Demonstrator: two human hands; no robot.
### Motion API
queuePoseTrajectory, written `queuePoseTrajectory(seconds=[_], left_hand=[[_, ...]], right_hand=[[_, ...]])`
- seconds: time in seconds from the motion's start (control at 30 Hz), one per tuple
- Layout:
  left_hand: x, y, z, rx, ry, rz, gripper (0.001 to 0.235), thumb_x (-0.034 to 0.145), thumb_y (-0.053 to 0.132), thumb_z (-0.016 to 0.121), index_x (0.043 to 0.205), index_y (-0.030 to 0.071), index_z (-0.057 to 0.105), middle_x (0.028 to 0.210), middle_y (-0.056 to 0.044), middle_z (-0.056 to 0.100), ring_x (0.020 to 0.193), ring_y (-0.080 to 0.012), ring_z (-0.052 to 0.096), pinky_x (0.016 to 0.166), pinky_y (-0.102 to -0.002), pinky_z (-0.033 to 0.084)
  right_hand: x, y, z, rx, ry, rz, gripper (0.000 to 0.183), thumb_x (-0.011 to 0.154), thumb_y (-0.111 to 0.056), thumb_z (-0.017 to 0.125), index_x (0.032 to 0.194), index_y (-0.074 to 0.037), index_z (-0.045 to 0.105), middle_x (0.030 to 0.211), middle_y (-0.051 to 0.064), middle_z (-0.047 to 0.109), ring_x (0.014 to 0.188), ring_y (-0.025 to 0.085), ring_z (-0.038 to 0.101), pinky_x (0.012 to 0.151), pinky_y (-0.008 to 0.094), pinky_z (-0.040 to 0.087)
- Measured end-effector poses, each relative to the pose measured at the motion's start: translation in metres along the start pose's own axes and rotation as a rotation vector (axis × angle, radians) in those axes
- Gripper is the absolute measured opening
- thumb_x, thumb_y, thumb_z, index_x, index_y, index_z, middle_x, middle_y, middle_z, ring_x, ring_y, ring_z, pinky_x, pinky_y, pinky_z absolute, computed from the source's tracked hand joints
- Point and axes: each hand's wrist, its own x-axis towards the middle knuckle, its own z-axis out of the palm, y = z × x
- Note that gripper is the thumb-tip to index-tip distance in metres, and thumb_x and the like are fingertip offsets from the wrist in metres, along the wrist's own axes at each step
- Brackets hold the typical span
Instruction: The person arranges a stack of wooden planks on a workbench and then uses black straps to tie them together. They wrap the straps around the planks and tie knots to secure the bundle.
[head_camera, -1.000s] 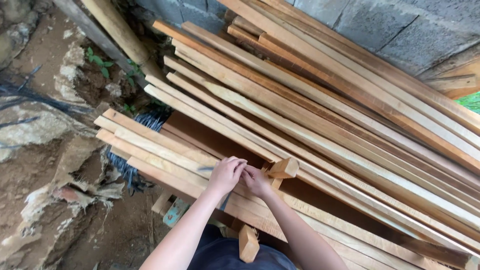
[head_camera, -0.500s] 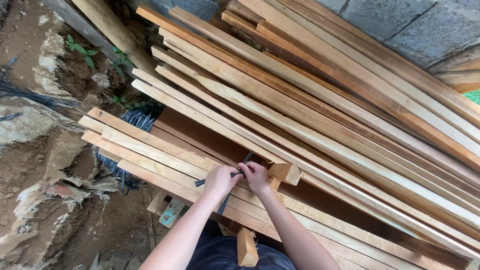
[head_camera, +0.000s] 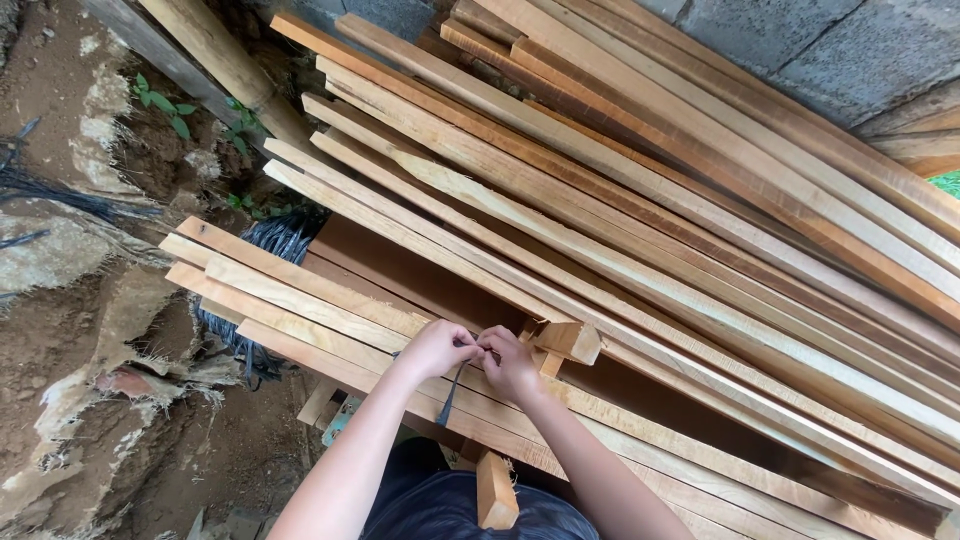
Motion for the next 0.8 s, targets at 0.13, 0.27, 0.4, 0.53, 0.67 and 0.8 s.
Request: queuePoseTrajectory(seconds=[0.13,0.27,0.4,0.53,0.67,0.8], left_hand=[[0.0,-0.009,0.002,-0.166,0.015,-0.011,0.023,0.086,0.031,0.076,0.094,0.011,0.083,0.094,-0.006,0.082,0.087,-0.015,0.076,0.083,-0.031,0.059],[0.013,-0.02,0.012,-0.253,0.044,-0.036,0.026,0.087,0.033,0.078,0.097,0.009,0.08,0.09,-0.005,0.08,0.083,-0.0134,0.074,0.079,-0.031,0.058],[0.02,-0.017,0.015,-0.261,0.021,-0.112,0.028,0.093,0.035,0.071,0.093,0.008,0.078,0.082,-0.006,0.077,0.074,-0.0157,0.068,0.073,-0.033,0.056],[0.016,-0.002,0.018,-0.151,0.048,-0.12,0.035,0.095,0.041,0.068,0.088,0.008,0.077,0.082,-0.006,0.077,0.074,-0.0142,0.07,0.075,-0.031,0.057],[-0.018,0.01,0.034,0.113,0.055,-0.139,0.049,0.107,0.04,0.049,0.087,0.005,0.076,0.081,-0.015,0.074,0.075,-0.0262,0.071,0.075,-0.038,0.057],[-0.06,-0.038,0.06,-0.02,0.24,0.031,0.042,0.103,0.034,0.049,0.084,0.006,0.074,0.075,-0.02,0.071,0.069,-0.0344,0.071,0.069,-0.044,0.056]], right_hand=[[0.008,0.024,-0.012,-0.084,-0.201,-0.054,0.015,0.091,0.001,0.068,0.103,-0.004,0.076,0.101,0.008,0.076,0.101,0.024,0.069,0.091,0.034,0.054],[0.012,-0.003,-0.019,0.077,-0.253,0.265,0.022,0.089,-0.013,0.076,0.111,-0.011,0.078,0.108,0.005,0.075,0.096,0.017,0.073,0.086,0.031,0.059],[0.007,-0.032,-0.019,0.026,-0.132,0.385,0.026,0.093,-0.02,0.072,0.119,-0.017,0.075,0.106,0.003,0.077,0.096,0.018,0.071,0.086,0.032,0.058],[0.014,0.019,-0.003,0.228,0.019,0.074,0.018,0.1,-0.013,0.066,0.106,-0.003,0.079,0.117,0.007,0.077,0.109,0.018,0.071,0.096,0.034,0.056],[0.028,0.043,0.005,0.257,0.06,0.362,0.024,0.1,-0.023,0.061,0.105,-0.006,0.077,0.11,0.005,0.077,0.097,0.015,0.073,0.086,0.03,0.056],[0.036,0.046,0.017,0.101,0.09,0.57,0.03,0.1,-0.025,0.064,0.089,-0.002,0.079,0.079,0.011,0.079,0.074,0.017,0.079,0.07,0.031,0.061]])
